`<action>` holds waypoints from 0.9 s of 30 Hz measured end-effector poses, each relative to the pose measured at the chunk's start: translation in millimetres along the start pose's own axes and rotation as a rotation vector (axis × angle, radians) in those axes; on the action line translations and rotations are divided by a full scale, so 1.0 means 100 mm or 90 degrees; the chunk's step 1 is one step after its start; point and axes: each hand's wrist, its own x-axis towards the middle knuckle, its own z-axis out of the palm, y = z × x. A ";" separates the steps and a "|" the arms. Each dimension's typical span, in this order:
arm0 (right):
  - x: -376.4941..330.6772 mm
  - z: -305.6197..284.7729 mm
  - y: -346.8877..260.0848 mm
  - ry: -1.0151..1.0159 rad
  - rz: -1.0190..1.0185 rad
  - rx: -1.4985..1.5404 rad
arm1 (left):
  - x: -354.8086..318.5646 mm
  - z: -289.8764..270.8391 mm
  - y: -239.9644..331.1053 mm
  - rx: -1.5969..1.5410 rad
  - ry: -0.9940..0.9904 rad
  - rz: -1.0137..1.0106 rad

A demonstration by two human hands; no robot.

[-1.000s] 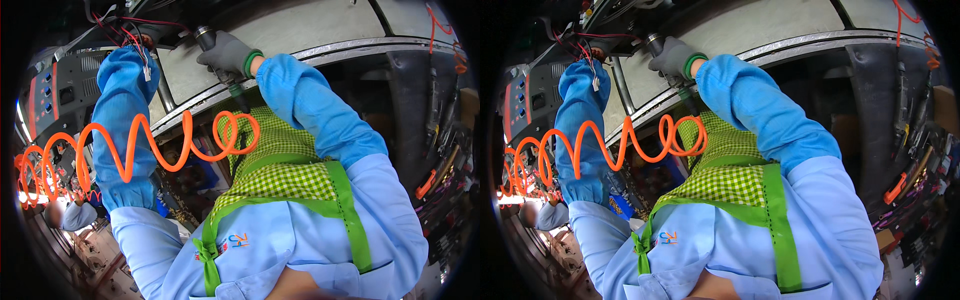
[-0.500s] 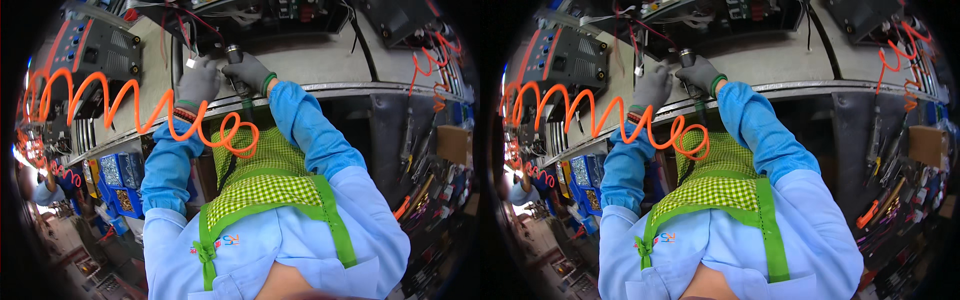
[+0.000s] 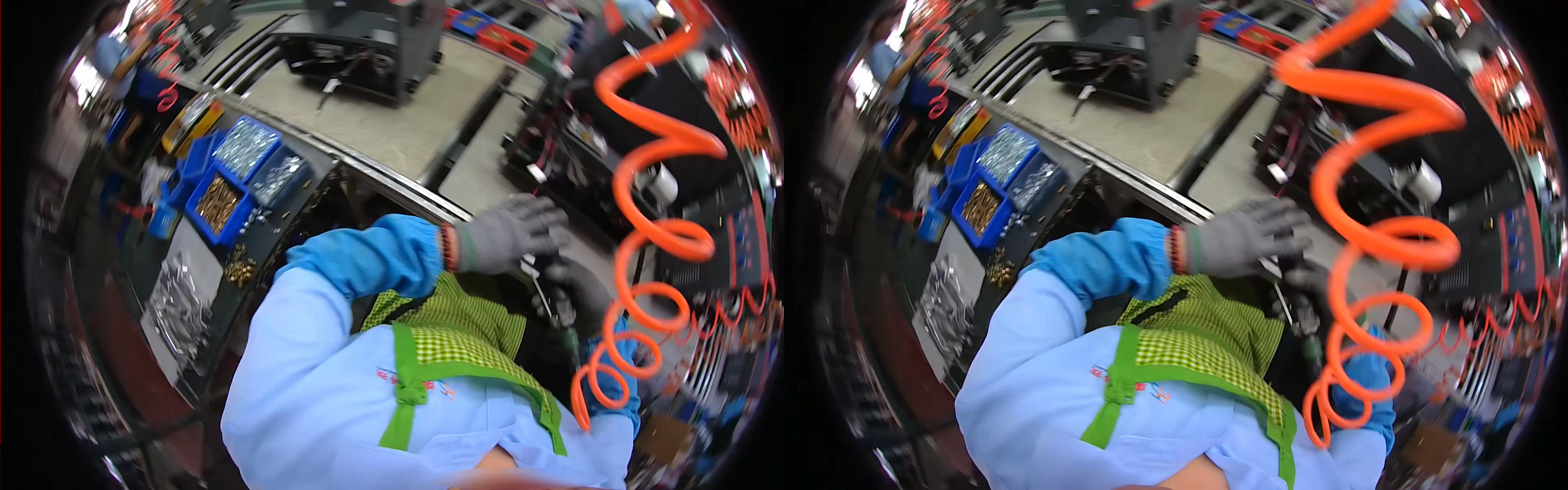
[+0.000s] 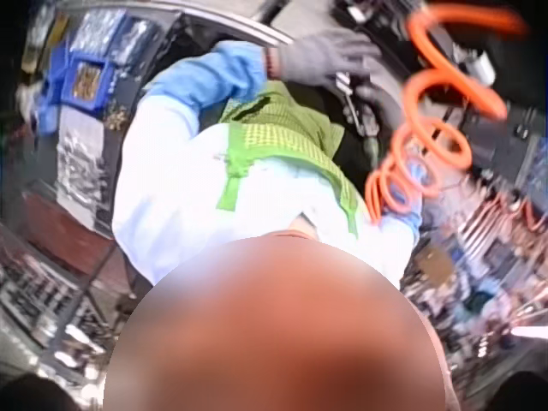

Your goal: The person assembles an electronic device on a workbench, using a pneumatic screwdriver to fasten screws and a wrench to tighten components. They handle various small parts from blue bins, connect wires, and manipulate the device's internal components throughout the process.

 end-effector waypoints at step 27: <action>1.26 0.17 -0.36 -0.074 -0.200 -0.286 | -4.14 -2.89 -0.77 0.423 0.188 -1.203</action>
